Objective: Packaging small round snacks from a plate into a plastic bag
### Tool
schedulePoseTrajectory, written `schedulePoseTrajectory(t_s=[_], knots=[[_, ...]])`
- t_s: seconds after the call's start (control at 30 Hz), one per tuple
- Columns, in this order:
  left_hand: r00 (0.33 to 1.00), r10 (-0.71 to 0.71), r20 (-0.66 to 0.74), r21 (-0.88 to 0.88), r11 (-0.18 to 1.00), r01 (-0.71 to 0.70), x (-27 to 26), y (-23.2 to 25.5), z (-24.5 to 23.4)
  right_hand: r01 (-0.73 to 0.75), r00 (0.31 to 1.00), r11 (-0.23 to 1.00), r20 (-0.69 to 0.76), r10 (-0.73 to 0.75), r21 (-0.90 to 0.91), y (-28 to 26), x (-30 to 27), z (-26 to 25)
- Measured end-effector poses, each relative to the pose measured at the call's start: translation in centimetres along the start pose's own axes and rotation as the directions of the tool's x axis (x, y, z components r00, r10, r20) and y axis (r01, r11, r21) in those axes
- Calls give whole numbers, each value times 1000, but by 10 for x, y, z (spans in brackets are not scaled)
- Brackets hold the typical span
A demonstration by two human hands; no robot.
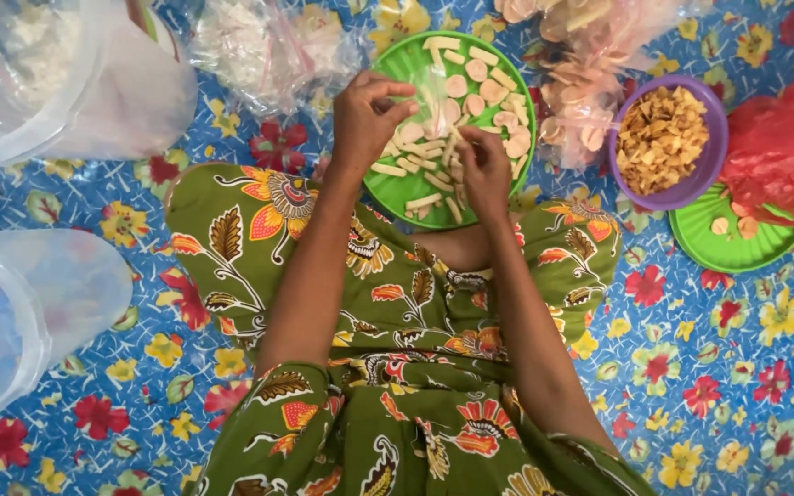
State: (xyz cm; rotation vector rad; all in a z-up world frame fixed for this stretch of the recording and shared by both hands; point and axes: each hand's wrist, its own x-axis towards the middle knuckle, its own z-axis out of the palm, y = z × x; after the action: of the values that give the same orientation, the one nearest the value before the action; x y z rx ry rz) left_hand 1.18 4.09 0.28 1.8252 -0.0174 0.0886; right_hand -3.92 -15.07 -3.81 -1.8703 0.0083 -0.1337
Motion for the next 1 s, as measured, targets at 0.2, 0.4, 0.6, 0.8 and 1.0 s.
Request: schedulePoseTrajectory(t_s=[0.2, 0.4, 0.6, 0.8, 1.0], knots=[[984, 7, 180, 71, 997, -20, -4, -10, 15, -131, 984, 983, -103, 145, 131, -2, -26, -27], [974, -18, 227, -8, 1000, 20, -9, -39, 29, 24, 988, 984, -157, 4, 178, 22, -30, -27], [947, 72, 312, -8, 997, -73, -16, -45, 36, 69, 989, 987, -141, -48, 143, 19, -33, -29], [907, 88, 411, -140, 990, -32, -22, -38, 42, 36, 996, 979, -89, -19, 200, -6, -40, -22], [886, 114, 450, -138, 989, -57, -25, -43, 48, -72, 986, 929, -113, 120, 362, 8, -39, -25]])
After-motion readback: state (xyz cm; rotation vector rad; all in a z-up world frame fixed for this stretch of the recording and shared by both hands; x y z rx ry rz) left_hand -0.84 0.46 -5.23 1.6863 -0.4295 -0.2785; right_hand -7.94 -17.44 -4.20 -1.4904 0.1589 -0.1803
